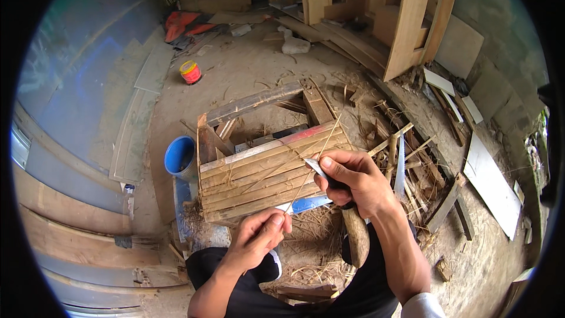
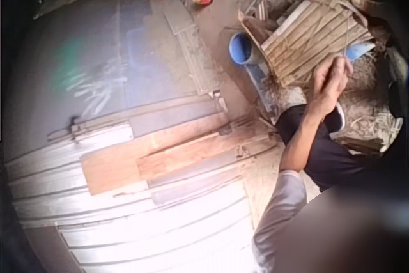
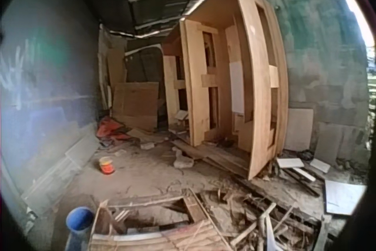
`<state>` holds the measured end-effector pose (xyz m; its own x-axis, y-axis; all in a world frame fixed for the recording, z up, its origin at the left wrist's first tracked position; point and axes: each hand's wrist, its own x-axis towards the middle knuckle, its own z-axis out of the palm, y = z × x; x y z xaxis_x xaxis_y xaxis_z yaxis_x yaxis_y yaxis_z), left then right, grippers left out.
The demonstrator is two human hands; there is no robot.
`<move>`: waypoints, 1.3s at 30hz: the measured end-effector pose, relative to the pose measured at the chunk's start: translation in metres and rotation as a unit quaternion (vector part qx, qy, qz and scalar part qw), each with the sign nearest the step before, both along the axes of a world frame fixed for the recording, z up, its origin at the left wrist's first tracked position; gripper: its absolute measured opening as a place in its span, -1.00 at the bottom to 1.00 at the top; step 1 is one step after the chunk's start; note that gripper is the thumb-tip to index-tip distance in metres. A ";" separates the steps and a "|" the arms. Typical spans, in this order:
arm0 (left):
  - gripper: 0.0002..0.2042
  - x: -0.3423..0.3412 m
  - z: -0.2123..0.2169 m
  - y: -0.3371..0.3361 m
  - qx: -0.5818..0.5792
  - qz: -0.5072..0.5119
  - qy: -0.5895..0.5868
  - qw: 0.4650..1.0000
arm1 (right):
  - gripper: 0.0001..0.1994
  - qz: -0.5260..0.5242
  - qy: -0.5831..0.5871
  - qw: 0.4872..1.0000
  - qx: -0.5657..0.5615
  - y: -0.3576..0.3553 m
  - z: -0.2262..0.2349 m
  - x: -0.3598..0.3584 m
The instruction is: The person sits on the floor and uses a knife to sharpen thin wooden sticks. They repeatedly hold each stick and scrape it with the blade, then set the sharpened sticks aside.
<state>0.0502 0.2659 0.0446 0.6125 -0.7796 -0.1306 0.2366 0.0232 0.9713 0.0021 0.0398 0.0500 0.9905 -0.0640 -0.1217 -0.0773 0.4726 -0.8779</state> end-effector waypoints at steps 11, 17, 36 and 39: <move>-0.69 0.001 0.002 0.010 -0.012 -0.033 0.034 0.999 | -0.74 -0.275 -0.012 0.961 -0.019 -0.041 0.026 -0.010; -0.67 0.000 0.003 0.009 -0.066 -0.074 0.110 0.989 | -0.72 0.067 -0.050 0.996 0.014 0.000 0.013 -0.013; -0.69 0.003 -0.005 0.010 -0.100 -0.107 0.185 0.972 | -0.75 0.076 -0.071 0.992 -0.072 -0.005 0.020 -0.009; -0.70 0.003 -0.003 0.011 -0.084 -0.081 0.164 0.980 | -0.76 0.005 -0.003 0.995 -0.096 -0.003 0.023 -0.010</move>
<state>0.0531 0.2764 0.0419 0.4262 -0.8903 -0.1605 0.5483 0.1130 0.8286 -0.0075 0.0369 0.0731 0.9919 -0.0757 -0.1016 -0.0750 0.2957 -0.9523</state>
